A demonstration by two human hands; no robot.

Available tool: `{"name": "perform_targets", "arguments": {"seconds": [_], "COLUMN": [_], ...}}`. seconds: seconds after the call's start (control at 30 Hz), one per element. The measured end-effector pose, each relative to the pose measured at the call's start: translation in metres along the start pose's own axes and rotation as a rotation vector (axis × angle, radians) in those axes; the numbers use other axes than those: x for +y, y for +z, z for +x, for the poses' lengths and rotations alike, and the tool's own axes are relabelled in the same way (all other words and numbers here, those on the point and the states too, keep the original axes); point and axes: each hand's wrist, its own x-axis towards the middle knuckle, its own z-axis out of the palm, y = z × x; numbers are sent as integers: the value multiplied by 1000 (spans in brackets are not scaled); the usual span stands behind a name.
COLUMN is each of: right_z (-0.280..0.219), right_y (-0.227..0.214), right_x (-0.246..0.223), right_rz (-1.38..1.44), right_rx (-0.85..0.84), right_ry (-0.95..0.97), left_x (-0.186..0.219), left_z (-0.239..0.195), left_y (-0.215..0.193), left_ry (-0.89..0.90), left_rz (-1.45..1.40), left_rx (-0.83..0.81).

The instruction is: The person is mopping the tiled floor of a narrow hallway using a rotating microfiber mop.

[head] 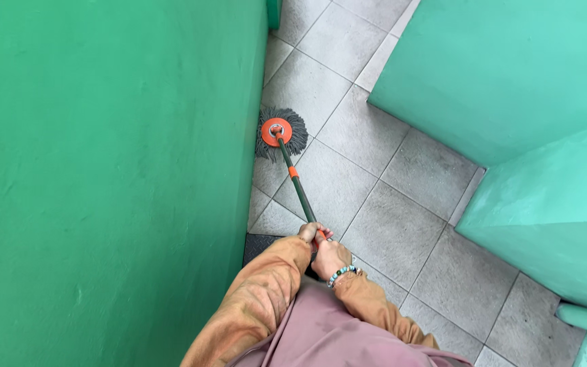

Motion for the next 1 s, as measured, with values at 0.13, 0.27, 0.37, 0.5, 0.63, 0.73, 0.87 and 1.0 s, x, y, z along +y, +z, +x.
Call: {"name": "perform_targets", "arguments": {"seconds": [0.13, 0.27, 0.37, 0.5, 0.63, 0.73, 0.87, 1.0], "right_z": [2, -5, -25, -59, -106, -157, -220, -258], "right_y": [24, 62, 79, 99, 128, 145, 141, 146], "right_x": [7, 4, 1, -2, -9, -22, -36, -48], "right_rz": [-10, 56, 69, 80, 43, 5, 52, -40], "right_rx": [-13, -3, -14, 12, 31, 43, 96, 84], "right_ry": [-3, 4, 16, 13, -29, -54, -93, -123], "left_x": [-7, -33, -52, -81, -121, -159, -202, -227], "left_z": [-10, -17, -24, -32, -55, -91, -139, -158], "left_y": [-10, -27, -43, -69, -109, -142, -164, -187], "left_ry": [17, 150, 165, 180, 150, 136, 85, -26], "left_rz": [74, -104, -83, -67, -101, -47, -80, -169], "left_rx": [23, 96, 140, 194, 167, 136, 75, 14]}}
